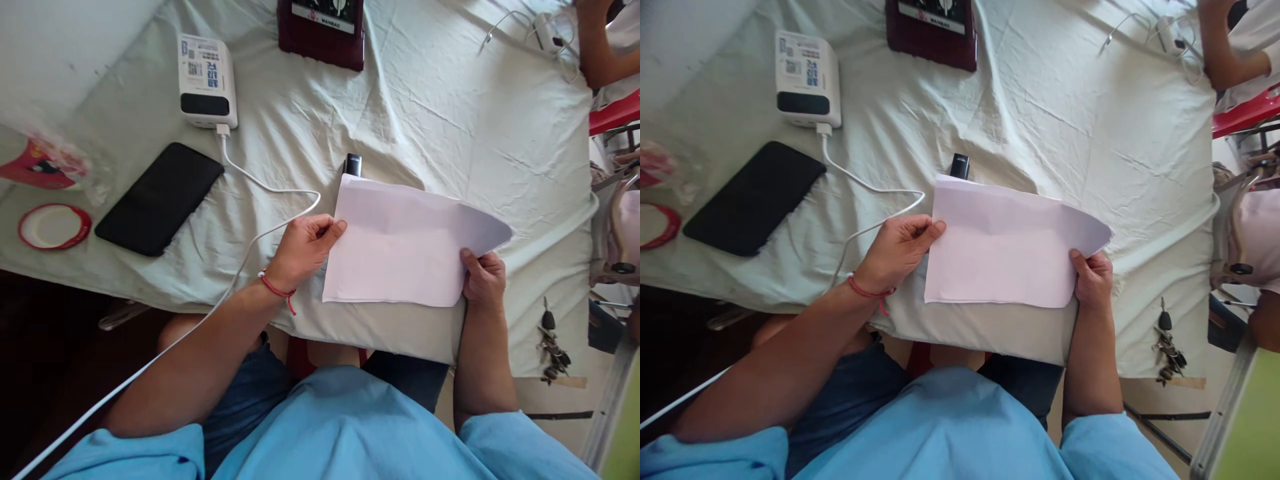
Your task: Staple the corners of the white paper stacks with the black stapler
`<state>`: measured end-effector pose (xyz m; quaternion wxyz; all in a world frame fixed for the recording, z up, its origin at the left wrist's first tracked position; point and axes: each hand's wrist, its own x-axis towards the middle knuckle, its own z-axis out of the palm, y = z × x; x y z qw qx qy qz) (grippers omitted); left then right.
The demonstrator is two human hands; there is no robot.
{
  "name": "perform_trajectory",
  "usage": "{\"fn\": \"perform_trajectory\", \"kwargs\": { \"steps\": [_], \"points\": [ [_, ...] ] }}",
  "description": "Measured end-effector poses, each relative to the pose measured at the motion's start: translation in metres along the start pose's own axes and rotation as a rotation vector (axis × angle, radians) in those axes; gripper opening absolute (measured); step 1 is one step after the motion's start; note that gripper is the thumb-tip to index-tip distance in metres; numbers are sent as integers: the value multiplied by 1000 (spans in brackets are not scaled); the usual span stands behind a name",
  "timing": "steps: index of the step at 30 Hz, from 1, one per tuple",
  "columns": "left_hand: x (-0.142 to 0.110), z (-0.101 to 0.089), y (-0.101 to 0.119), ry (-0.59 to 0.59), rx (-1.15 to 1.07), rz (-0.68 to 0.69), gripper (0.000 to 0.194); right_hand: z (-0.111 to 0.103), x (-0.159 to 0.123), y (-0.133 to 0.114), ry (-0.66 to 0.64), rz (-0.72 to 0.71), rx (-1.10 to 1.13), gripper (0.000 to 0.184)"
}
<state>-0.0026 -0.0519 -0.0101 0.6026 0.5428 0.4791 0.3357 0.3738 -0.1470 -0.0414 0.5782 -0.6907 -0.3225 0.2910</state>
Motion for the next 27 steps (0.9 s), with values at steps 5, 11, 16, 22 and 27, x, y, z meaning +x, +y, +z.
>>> {"fn": "perform_trajectory", "kwargs": {
  "steps": [5,11,16,22,27],
  "points": [
    [0,4,1,-137,32,-31,28,2,6,2,137,-62,29,42],
    [-2,6,3,-62,116,-7,38,6,6,-3,121,-109,42,40],
    [0,7,2,-43,77,23,46,11,4,-7,117,-96,67,44],
    [1,8,-3,-157,136,-4,31,10,6,-7,148,-87,96,45],
    [1,9,-1,-90,139,12,53,7,9,-1,165,-85,97,48]
  ]
}}
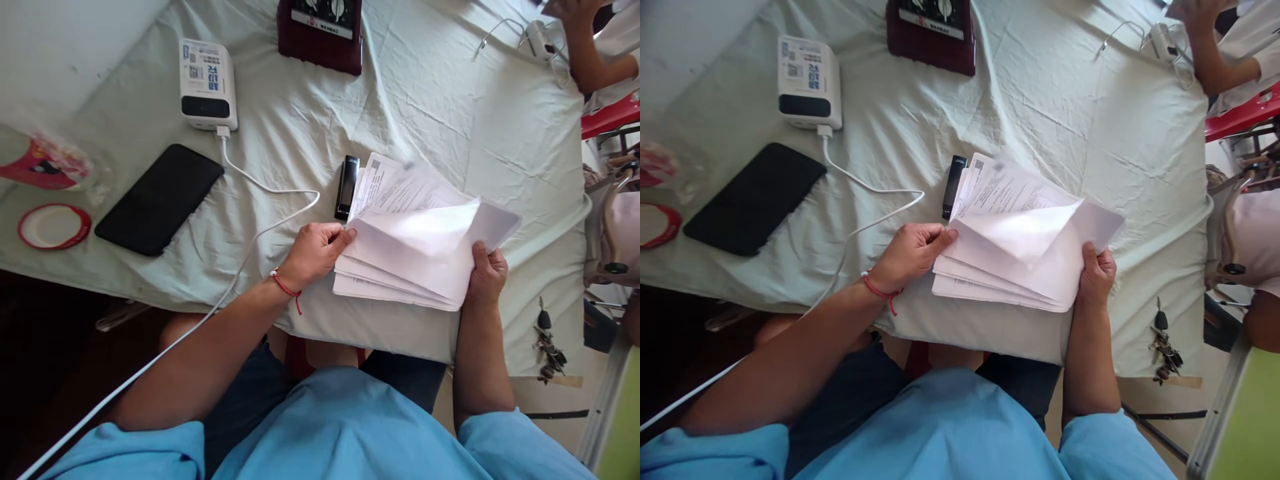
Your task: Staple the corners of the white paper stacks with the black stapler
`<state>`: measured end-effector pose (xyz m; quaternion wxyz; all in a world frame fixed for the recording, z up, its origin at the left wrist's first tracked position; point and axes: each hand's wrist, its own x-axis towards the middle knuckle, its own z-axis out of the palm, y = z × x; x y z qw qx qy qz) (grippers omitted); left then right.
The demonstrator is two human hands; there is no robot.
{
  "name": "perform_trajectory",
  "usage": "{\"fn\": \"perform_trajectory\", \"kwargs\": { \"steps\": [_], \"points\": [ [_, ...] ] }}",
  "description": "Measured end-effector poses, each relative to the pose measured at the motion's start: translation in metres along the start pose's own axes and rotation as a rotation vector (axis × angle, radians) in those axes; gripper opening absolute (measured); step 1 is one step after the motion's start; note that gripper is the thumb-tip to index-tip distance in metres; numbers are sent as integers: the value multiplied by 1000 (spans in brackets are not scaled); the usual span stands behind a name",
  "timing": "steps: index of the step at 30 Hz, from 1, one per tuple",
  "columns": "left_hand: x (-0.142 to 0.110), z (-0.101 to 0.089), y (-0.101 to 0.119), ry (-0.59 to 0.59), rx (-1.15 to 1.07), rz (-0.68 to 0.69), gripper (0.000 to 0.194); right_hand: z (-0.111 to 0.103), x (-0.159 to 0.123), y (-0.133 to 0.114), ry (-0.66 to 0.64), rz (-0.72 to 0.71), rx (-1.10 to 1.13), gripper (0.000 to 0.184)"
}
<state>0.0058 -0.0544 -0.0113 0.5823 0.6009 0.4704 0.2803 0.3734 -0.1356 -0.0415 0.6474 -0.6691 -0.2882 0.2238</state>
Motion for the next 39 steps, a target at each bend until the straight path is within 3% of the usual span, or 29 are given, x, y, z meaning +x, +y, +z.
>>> {"fn": "perform_trajectory", "kwargs": {
  "steps": [2,7,12,15,20,23,28,33,39],
  "points": [
    [0,-1,-1,-11,-32,6,55,-1,2,2,0,-13,-3,49],
    [3,0,-1,-138,-9,-1,36,-2,4,2,31,-13,10,45],
    [2,0,0,-80,40,33,59,0,2,1,34,-3,14,38],
    [2,0,-2,-79,11,17,59,1,2,2,30,-1,23,40],
    [6,0,-4,-187,32,-7,35,2,3,2,47,-16,35,41],
    [6,-1,-4,-203,96,4,31,1,3,2,38,-20,30,43],
    [2,-3,-4,-105,118,44,51,0,5,3,38,-23,21,34],
    [4,-2,-2,-146,22,13,66,4,3,-1,53,-33,30,29],
    [2,-4,-2,-134,67,50,72,5,2,-1,64,-16,23,34]
  ]
}}
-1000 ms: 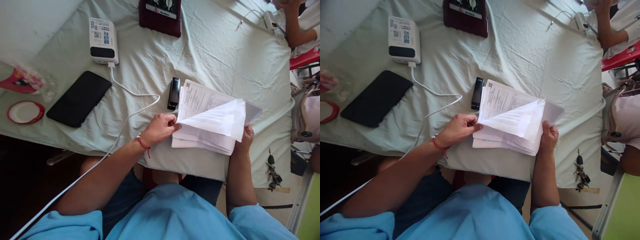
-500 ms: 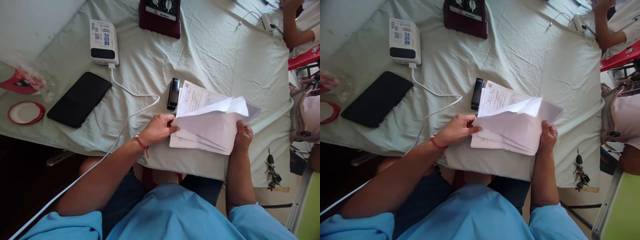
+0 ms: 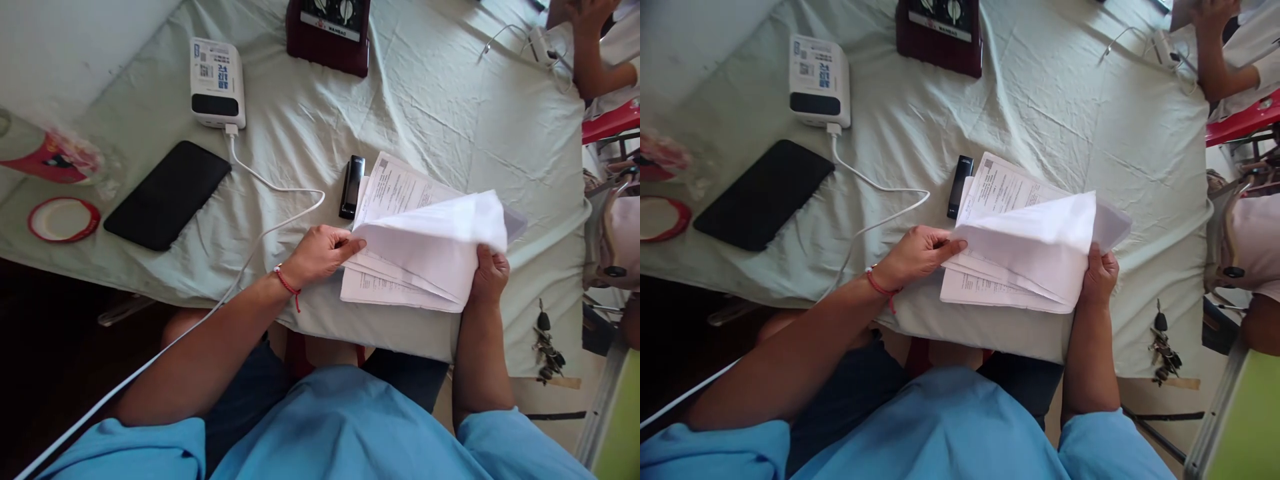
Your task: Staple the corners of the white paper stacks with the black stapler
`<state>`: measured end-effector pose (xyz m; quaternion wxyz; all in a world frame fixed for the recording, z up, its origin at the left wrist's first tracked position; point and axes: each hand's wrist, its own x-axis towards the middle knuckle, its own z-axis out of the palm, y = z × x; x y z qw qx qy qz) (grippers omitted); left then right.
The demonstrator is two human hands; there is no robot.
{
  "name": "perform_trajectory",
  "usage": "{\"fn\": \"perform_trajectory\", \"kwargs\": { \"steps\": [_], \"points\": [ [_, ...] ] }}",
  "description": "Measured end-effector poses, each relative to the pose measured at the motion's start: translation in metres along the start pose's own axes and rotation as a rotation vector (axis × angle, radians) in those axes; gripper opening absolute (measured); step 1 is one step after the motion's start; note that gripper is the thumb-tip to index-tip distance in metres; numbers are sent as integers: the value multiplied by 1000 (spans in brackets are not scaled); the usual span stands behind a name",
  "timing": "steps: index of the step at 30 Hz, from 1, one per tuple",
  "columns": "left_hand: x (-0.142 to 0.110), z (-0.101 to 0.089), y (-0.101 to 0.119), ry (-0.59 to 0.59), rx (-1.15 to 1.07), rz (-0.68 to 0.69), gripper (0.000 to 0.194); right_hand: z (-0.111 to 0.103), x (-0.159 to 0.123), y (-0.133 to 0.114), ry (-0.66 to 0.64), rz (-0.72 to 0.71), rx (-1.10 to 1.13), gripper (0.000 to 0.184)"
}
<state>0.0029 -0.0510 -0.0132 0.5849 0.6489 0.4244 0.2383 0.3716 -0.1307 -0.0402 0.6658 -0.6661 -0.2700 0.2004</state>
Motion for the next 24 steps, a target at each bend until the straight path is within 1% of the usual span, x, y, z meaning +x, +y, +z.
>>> {"fn": "perform_trajectory", "kwargs": {
  "steps": [4,7,9,12,14,21,24],
  "points": [
    [-3,-1,0,-13,-77,-12,70,-4,3,3,-21,-20,-12,34],
    [-1,0,-1,-115,-156,-9,57,-5,5,4,-26,-28,-6,33],
    [1,0,-2,-159,-119,-7,53,-5,6,5,-26,-26,-2,33],
    [1,-1,-2,-98,-33,-29,57,-5,6,5,-12,-29,-5,33],
    [0,-2,-2,-62,-40,-44,61,-5,6,6,-6,-42,-22,31],
    [-2,-1,3,-39,-45,-67,68,-5,7,7,5,-46,-42,31],
    [-2,-1,3,-24,-94,-103,65,-6,7,8,4,-45,-44,32]
  ]
}}
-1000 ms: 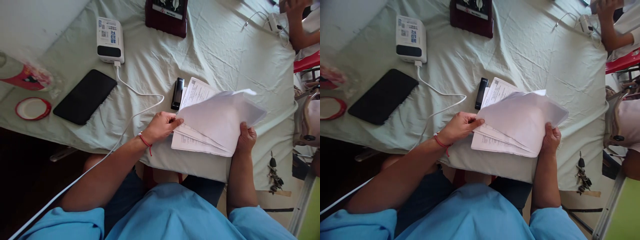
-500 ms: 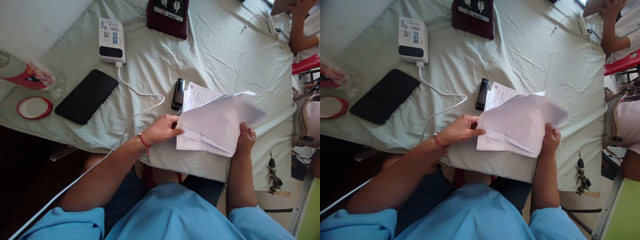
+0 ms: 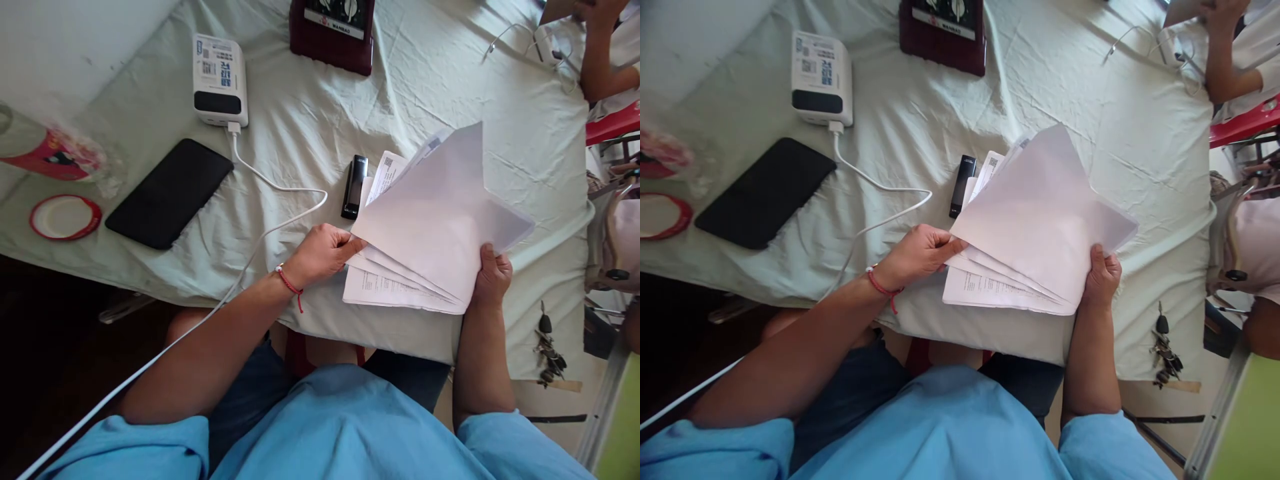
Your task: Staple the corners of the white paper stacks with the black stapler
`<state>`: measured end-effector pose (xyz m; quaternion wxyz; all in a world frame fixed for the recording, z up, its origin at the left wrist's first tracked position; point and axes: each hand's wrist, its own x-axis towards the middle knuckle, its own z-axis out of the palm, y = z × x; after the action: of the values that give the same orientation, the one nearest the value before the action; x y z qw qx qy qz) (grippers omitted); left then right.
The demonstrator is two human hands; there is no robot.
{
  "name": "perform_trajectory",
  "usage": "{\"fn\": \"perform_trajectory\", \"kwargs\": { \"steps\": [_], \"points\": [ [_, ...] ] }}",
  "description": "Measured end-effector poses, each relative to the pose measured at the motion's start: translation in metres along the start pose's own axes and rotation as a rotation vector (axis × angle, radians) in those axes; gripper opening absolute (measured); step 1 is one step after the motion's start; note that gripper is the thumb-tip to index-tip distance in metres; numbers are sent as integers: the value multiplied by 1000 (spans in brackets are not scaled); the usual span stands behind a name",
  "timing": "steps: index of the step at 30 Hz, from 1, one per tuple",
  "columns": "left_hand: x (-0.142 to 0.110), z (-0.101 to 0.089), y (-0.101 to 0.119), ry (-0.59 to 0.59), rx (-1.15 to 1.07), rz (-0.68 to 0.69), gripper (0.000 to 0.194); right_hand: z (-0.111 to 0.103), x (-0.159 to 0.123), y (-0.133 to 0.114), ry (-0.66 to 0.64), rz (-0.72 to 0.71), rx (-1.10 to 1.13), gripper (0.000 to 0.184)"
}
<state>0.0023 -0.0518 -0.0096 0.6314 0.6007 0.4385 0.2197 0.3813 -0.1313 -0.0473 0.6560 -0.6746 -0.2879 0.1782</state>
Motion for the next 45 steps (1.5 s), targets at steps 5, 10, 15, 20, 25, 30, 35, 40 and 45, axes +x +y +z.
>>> {"fn": "perform_trajectory", "kwargs": {
  "steps": [5,10,15,20,25,30,35,40,45],
  "points": [
    [-1,0,-4,-89,-43,41,41,-4,1,2,-22,0,2,36],
    [-2,0,-4,-47,41,24,32,-5,4,4,-21,-13,2,30],
    [-2,-3,-1,-14,14,45,46,-5,5,5,-9,0,25,29],
    [0,-4,-5,-56,-46,95,22,-12,6,2,-12,29,23,29],
    [1,-5,-7,-141,-69,102,11,-14,3,-4,-14,79,28,29],
    [-1,-4,-2,-44,-165,107,35,-14,1,-4,-36,78,29,32],
    [3,1,-2,24,-284,86,63,-19,3,-2,-53,108,43,37],
    [5,0,-5,64,-249,38,58,-24,4,-2,-102,149,2,35],
    [3,-3,-6,14,-267,50,55,-25,2,-6,-95,146,-2,41]
  ]
}}
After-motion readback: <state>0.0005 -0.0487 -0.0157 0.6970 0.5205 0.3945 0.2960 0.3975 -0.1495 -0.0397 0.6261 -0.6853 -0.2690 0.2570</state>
